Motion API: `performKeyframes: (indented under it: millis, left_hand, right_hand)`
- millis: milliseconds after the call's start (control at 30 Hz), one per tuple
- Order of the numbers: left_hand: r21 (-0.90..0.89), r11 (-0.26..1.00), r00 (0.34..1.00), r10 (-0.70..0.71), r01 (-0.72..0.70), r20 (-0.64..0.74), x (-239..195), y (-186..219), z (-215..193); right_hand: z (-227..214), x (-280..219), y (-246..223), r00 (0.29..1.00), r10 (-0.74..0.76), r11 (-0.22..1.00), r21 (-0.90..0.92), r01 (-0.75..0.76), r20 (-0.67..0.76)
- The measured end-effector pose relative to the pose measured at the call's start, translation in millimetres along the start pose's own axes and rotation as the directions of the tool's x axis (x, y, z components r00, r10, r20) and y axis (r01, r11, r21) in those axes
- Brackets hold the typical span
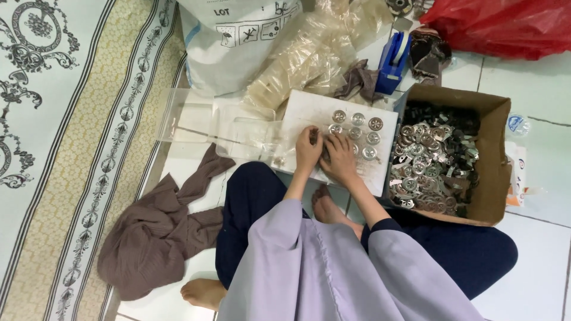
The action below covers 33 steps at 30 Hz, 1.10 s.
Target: The person sits on the floor and sorts small, round metal parts from a cardboard box onto a white tray. They arrange the parts in rows and then place several of them into a small clear plastic bag.
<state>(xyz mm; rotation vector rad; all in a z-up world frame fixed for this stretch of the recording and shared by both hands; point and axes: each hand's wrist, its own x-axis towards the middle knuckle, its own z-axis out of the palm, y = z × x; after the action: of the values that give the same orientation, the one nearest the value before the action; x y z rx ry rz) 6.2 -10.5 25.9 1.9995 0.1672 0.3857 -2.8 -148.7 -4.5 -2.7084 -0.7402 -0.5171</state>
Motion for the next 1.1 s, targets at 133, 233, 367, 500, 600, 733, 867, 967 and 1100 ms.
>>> performKeyframes:
  millis: [133, 233, 367, 500, 600, 733, 867, 967, 1100]
  left_hand:
    - [-0.040, 0.999, 0.997, 0.019, -0.022, -0.080, -1, 1, 2]
    - [-0.101, 0.995, 0.971, -0.011, -0.014, -0.240, 0, -13, 5]
    - [-0.122, 0.992, 0.893, -0.036, -0.021, -0.449, 1, -30, 15]
    - [-0.110, 0.992, 0.887, 0.007, -0.065, -0.462, 2, -18, 12]
    - [-0.116, 0.991, 0.899, 0.012, -0.070, -0.438, 0, -15, 8]
    - [-0.118, 0.991, 0.912, 0.001, -0.055, -0.411, -1, -15, 10]
    - [-0.104, 0.992, 0.937, 0.026, -0.066, -0.348, -3, -5, 6]
    - [-0.109, 0.992, 0.945, 0.027, -0.067, -0.326, -4, -4, 4]
    - [-0.109, 0.991, 0.951, 0.034, -0.071, -0.307, -4, -2, 3]
  right_hand:
    - [-2, 0, 0, 0.999, 0.040, 0.997, 0.059, -0.040, 0.006]
    - [-7, 5, -1, 0.995, 0.084, 0.984, 0.153, -0.091, 0.047]
    - [-8, 3, 3, 0.994, 0.093, 0.978, 0.182, -0.101, 0.048]
    - [-5, -1, 6, 0.990, 0.134, 0.981, 0.139, -0.138, 0.040]
    - [-20, 4, -6, 0.992, 0.123, 0.988, 0.093, -0.125, 0.032]
    - [-15, 5, -3, 0.994, 0.107, 0.991, 0.076, -0.109, 0.038]
    - [-18, 6, -5, 0.996, 0.091, 0.994, 0.053, -0.092, 0.021]
    - [-15, 7, -2, 0.994, 0.098, 0.994, 0.045, -0.100, 0.052]
    - [-20, 16, -4, 0.978, 0.107, 0.994, 0.007, -0.110, 0.180]
